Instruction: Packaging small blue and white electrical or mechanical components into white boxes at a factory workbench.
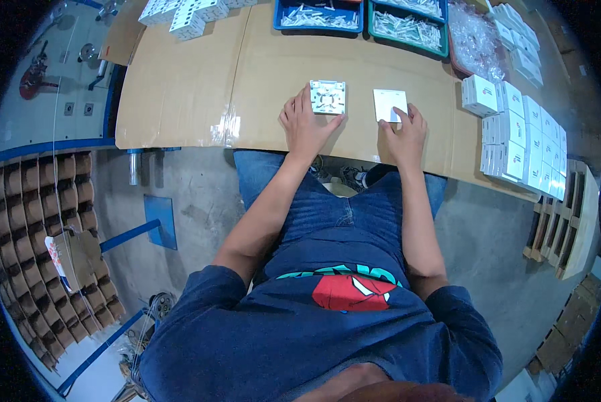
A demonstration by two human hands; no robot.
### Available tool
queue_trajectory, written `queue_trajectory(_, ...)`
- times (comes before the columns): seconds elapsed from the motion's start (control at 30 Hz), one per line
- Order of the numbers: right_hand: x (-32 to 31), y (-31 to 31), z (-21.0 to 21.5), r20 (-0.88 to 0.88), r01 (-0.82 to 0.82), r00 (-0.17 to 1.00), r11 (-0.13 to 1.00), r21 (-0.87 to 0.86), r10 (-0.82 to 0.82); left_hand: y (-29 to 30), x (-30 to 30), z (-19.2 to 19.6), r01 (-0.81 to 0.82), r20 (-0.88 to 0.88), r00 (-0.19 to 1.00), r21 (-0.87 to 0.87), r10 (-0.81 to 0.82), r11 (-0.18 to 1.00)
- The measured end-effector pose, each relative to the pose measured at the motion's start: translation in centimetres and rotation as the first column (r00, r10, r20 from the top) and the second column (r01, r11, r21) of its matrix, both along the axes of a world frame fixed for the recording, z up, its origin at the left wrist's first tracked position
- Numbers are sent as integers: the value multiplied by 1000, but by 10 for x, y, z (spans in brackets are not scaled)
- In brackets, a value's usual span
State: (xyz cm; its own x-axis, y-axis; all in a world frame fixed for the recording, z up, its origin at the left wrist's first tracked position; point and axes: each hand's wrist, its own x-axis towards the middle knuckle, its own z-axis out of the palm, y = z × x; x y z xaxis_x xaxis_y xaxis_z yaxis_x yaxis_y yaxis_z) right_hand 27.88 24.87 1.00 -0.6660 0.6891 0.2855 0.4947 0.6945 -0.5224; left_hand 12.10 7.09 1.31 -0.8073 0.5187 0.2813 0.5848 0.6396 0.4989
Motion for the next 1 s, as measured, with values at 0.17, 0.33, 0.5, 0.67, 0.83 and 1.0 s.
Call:
queue_trajectory(0.17,1,5,7,9,41,999,999,30,-41,5,-2,-1,60,-63,996,15,-59,998)
queue_trajectory(0.33,2,22,16,-216,76,972,993,-93,-95,5,1,8,120,-41,992,27,-119,992)
queue_trajectory(0.5,0,97,54,-293,159,944,987,-7,-154,4,6,17,73,-32,997,-47,-74,996)
queue_trajectory(0.67,-2,227,89,-63,204,978,977,60,-200,5,4,13,61,-14,998,-56,-62,997)
queue_trajectory(0.83,-15,354,107,215,137,962,978,160,-170,9,4,13,61,-1,998,-57,-61,997)
queue_trajectory(1.0,-30,361,91,585,18,793,966,258,-171,8,4,11,43,-1,999,-55,-43,998)
